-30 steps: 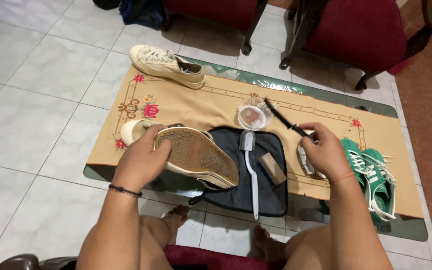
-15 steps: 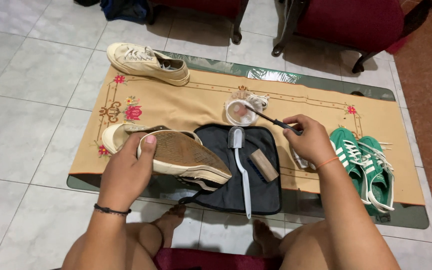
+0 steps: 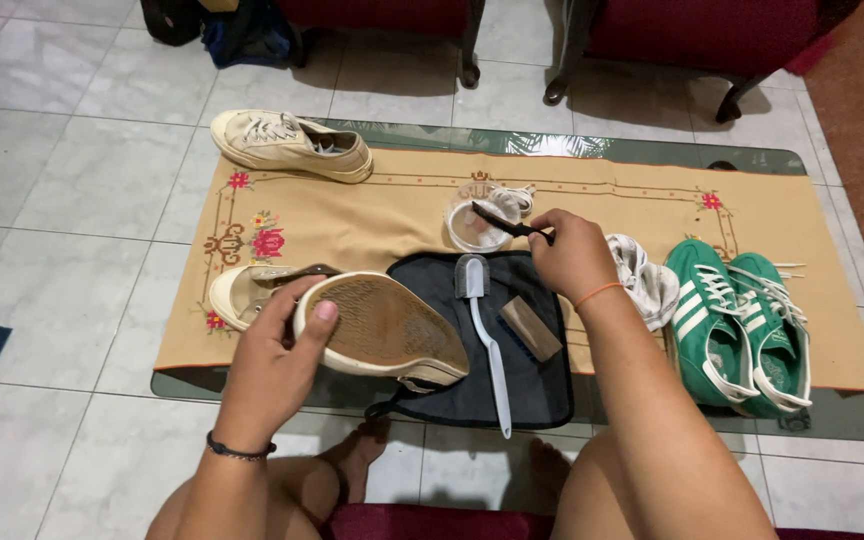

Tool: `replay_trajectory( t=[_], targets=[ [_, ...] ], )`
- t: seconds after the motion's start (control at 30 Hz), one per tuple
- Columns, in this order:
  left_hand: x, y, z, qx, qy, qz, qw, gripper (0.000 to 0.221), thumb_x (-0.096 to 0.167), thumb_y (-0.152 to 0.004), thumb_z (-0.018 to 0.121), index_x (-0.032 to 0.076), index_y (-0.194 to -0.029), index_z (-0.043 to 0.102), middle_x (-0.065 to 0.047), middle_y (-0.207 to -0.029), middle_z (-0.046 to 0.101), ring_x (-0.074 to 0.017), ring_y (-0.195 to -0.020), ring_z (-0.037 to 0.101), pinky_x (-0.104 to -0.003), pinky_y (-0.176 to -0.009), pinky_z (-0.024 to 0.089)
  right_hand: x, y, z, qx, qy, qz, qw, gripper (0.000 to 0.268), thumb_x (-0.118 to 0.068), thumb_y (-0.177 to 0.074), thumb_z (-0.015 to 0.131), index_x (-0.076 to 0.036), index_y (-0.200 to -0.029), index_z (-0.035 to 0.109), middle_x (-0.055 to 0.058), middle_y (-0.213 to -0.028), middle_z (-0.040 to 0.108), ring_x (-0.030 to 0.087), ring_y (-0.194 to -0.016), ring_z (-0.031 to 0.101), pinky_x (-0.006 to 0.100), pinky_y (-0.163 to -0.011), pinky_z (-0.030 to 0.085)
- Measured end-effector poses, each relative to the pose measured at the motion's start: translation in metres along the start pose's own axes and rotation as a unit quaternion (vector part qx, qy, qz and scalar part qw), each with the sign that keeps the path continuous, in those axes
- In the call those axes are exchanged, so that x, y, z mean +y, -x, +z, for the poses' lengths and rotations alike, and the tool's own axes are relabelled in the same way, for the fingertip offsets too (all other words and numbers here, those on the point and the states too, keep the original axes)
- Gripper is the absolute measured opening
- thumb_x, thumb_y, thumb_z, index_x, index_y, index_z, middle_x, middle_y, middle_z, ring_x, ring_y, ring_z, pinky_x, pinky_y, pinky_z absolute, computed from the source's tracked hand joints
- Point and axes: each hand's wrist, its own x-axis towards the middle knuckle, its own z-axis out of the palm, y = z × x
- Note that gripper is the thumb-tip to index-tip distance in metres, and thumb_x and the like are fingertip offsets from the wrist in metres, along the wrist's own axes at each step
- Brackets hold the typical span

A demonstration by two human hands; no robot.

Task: The person cleans the sole of a beige sneaker using a brush and a cleaning solution. They scrub the sole repeatedly, dip the brush into a small container of liquid, and wipe the shoe with a cloth.

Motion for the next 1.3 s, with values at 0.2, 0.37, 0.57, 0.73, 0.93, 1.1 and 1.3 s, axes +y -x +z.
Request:
replay_trajectory(
  t=[0.2,0.37,0.57,0.73,0.93,1.1,1.3],
  targets=[
    [-0.016,-0.002,0.006,-0.006,0.049,0.031,0.998,0.047,0.037,-0.095,0.056,0.012,-0.134,0.062,-0.026,-0.127,0.062,-0.0391,-0.128,0.055,-0.052,-0.11,0.04,-0.011,-0.002,0.004,-0.008,-0.005,0.0,1.0,0.025,-0.028,-0.089,0.064,-0.021,-0.111,0.074,0.011,-0.089,0.075,0.032,-0.103,0.069,0.045,-0.09,0.055],
    [-0.031,-0.004,0.017,0.017,0.071,0.052,0.996,0.044,0.041,-0.097,0.053,0.014,-0.13,0.064,-0.019,-0.121,0.055,-0.0316,-0.122,0.054,-0.047,-0.111,0.038,-0.006,-0.006,0.013,-0.017,0.003,-0.001,1.0,0.024,-0.028,-0.089,0.064,-0.02,-0.109,0.075,0.012,-0.088,0.075,0.033,-0.104,0.069,0.046,-0.09,0.055],
    [-0.042,-0.008,0.036,0.073,0.161,0.03,0.984,0.035,0.039,-0.095,0.053,0.012,-0.115,0.062,-0.001,-0.114,0.064,-0.0105,-0.109,0.057,-0.026,-0.097,0.043,-0.012,0.0,0.012,0.005,0.008,-0.018,1.0,0.023,-0.022,-0.086,0.059,-0.019,-0.102,0.075,0.011,-0.096,0.075,0.036,-0.096,0.067,0.046,-0.086,0.051],
    [-0.046,-0.009,0.038,0.098,0.185,0.041,0.977,0.032,0.033,-0.094,0.057,0.01,-0.115,0.066,-0.002,-0.115,0.067,-0.0101,-0.108,0.059,-0.025,-0.097,0.045,-0.014,0.005,0.009,0.0,0.018,0.008,1.0,0.024,-0.023,-0.083,0.056,-0.022,-0.099,0.075,0.009,-0.092,0.075,0.034,-0.098,0.066,0.046,-0.085,0.051],
    [-0.055,-0.013,0.037,0.114,0.289,0.022,0.95,0.027,0.027,-0.096,0.059,0.008,-0.112,0.067,-0.005,-0.108,0.068,-0.0115,-0.098,0.062,-0.026,-0.086,0.05,-0.019,0.014,0.001,0.011,-0.006,-0.005,1.0,0.023,-0.023,-0.081,0.058,-0.022,-0.098,0.073,0.01,-0.082,0.073,0.033,-0.083,0.066,0.046,-0.073,0.051],
    [-0.052,-0.013,0.035,0.107,0.343,0.012,0.933,0.028,0.026,-0.095,0.06,0.006,-0.114,0.064,-0.01,-0.105,0.072,-0.0152,-0.095,0.065,-0.028,-0.082,0.052,-0.015,0.016,0.002,0.011,-0.002,-0.011,1.0,0.025,-0.023,-0.08,0.059,-0.023,-0.1,0.073,0.008,-0.076,0.07,0.031,-0.08,0.065,0.044,-0.073,0.05],
    [-0.047,-0.013,0.035,0.091,0.394,0.002,0.914,0.028,0.023,-0.093,0.061,0.004,-0.113,0.061,-0.019,-0.11,0.074,-0.0211,-0.098,0.07,-0.032,-0.086,0.055,-0.02,0.026,-0.006,-0.008,0.032,-0.012,0.999,0.029,-0.023,-0.078,0.057,-0.026,-0.103,0.071,0.005,-0.091,0.074,0.032,-0.093,0.066,0.047,-0.075,0.051]
  ],
)
